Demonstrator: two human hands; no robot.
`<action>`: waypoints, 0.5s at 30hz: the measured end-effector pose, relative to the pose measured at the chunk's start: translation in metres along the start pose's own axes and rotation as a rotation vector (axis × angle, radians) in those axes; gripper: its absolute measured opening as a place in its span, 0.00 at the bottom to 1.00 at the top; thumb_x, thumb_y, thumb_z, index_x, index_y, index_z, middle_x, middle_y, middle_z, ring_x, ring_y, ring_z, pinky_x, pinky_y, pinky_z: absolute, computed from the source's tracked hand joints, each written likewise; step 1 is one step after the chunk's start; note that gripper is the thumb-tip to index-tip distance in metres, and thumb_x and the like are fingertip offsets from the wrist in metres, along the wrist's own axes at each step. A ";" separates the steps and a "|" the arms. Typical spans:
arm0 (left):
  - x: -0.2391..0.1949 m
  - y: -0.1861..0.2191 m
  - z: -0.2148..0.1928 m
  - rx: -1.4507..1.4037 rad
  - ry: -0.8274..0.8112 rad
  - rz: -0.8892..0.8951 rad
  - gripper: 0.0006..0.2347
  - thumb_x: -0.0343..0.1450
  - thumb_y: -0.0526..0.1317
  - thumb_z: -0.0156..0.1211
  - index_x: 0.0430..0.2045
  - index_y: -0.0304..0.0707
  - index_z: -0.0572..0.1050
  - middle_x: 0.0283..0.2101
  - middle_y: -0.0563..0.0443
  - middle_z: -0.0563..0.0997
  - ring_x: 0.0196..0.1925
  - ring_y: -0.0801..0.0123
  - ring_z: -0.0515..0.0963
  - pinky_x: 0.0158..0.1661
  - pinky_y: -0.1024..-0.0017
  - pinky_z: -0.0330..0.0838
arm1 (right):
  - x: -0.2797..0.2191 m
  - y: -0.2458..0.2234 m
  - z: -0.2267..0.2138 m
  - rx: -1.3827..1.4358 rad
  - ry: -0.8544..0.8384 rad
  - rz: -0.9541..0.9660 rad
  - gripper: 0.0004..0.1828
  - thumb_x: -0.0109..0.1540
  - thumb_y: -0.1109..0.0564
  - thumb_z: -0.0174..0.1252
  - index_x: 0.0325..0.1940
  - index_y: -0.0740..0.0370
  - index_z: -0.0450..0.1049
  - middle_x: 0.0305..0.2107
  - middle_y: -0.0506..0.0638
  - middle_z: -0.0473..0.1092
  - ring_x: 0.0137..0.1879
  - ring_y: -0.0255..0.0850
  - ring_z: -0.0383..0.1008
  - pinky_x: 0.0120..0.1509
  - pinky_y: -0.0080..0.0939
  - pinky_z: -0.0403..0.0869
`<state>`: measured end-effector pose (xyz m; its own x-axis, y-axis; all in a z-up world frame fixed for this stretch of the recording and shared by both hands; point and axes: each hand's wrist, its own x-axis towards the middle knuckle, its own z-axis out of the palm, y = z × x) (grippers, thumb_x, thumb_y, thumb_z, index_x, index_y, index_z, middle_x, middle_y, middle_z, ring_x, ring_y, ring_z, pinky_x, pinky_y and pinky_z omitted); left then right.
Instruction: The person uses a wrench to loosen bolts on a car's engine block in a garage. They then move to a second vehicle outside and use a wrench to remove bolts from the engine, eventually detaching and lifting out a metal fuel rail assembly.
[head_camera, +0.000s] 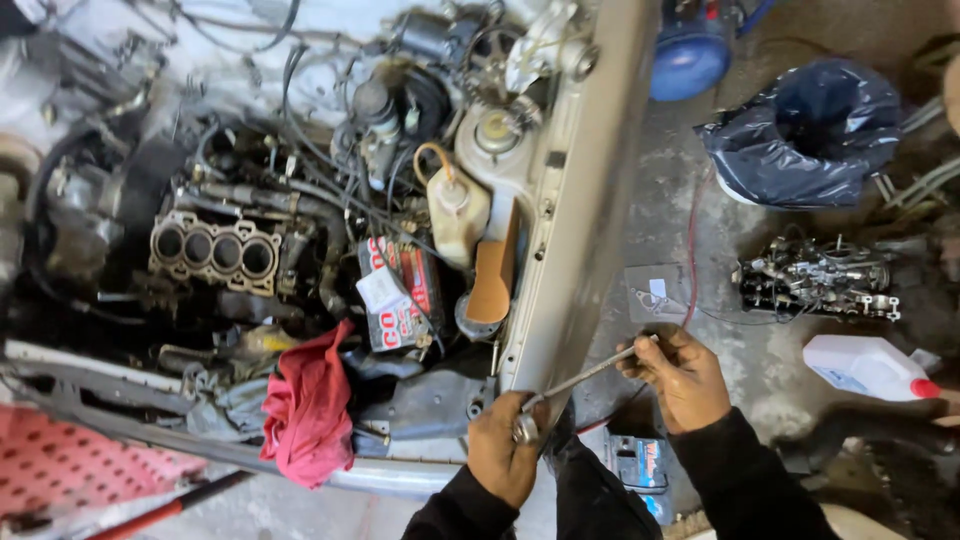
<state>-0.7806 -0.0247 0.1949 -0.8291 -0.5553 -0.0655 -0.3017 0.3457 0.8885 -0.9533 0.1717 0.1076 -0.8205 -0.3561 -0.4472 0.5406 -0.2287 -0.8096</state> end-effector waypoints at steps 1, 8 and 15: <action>-0.001 0.003 0.003 0.048 0.006 -0.079 0.06 0.69 0.39 0.62 0.35 0.40 0.82 0.25 0.47 0.86 0.24 0.62 0.84 0.29 0.69 0.79 | -0.001 -0.005 -0.004 -0.036 0.111 0.021 0.06 0.69 0.64 0.54 0.48 0.69 0.74 0.37 0.59 0.75 0.38 0.47 0.76 0.46 0.46 0.78; 0.126 -0.124 -0.032 0.359 -0.242 0.446 0.28 0.56 0.33 0.58 0.55 0.26 0.73 0.42 0.32 0.85 0.37 0.39 0.84 0.35 0.54 0.80 | 0.024 -0.030 -0.208 -0.014 0.358 -0.246 0.06 0.76 0.53 0.58 0.55 0.53 0.72 0.41 0.41 0.73 0.40 0.34 0.76 0.39 0.26 0.72; 0.318 -0.094 0.046 0.867 -0.417 0.533 0.23 0.62 0.38 0.60 0.54 0.41 0.72 0.44 0.38 0.84 0.42 0.38 0.83 0.38 0.49 0.76 | -0.043 -0.003 -0.169 -0.333 0.470 -0.035 0.15 0.75 0.61 0.52 0.61 0.77 0.70 0.42 0.66 0.75 0.42 0.53 0.75 0.48 0.48 0.74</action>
<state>-1.0377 -0.1993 0.0698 -0.9960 0.0655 -0.0615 0.0491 0.9700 0.2381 -0.9517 0.3412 0.0651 -0.8728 0.1044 -0.4768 0.4858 0.0918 -0.8692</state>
